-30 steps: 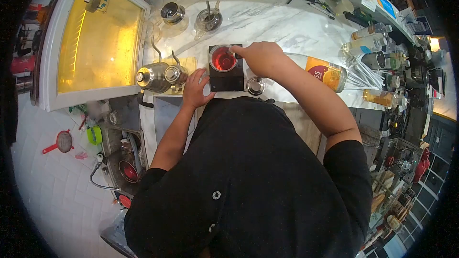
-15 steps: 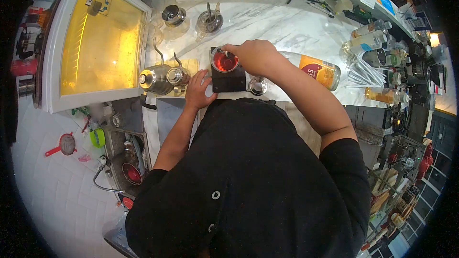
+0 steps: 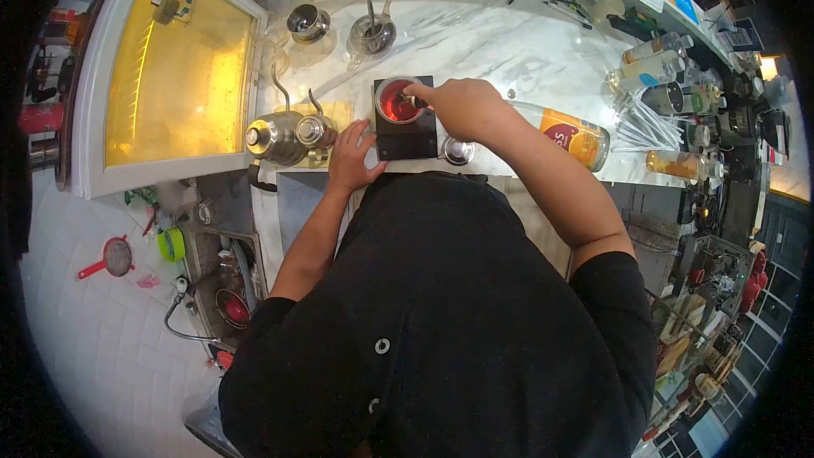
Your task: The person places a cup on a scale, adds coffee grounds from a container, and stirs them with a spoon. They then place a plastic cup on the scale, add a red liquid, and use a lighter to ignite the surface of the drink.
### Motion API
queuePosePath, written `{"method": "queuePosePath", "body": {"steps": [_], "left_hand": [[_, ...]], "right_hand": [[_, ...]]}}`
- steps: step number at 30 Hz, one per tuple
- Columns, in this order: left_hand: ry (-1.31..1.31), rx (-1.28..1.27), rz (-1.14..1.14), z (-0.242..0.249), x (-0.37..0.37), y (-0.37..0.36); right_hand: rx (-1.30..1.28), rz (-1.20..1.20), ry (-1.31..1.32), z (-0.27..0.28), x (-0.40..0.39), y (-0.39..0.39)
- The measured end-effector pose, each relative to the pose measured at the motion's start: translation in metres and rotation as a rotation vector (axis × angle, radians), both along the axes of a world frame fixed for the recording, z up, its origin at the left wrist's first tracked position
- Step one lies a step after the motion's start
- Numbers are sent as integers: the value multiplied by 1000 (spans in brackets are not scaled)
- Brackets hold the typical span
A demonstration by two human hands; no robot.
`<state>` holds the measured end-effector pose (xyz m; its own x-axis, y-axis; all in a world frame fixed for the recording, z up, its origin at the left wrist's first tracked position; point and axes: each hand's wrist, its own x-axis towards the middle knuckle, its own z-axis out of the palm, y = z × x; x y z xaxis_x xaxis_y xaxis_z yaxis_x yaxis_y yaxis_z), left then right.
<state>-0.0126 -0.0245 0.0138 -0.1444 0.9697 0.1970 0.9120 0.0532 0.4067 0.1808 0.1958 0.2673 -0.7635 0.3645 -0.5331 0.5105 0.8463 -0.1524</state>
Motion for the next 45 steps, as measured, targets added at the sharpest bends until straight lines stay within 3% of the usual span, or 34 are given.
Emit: {"method": "queuePosePath", "body": {"steps": [31, 45], "left_hand": [[-14, 27, 5, -5, -1, 0], [-13, 32, -6, -4, -1, -1]], "right_hand": [[-10, -13, 38, 1, -3, -5], [150, -41, 61, 7, 2, -14]]}}
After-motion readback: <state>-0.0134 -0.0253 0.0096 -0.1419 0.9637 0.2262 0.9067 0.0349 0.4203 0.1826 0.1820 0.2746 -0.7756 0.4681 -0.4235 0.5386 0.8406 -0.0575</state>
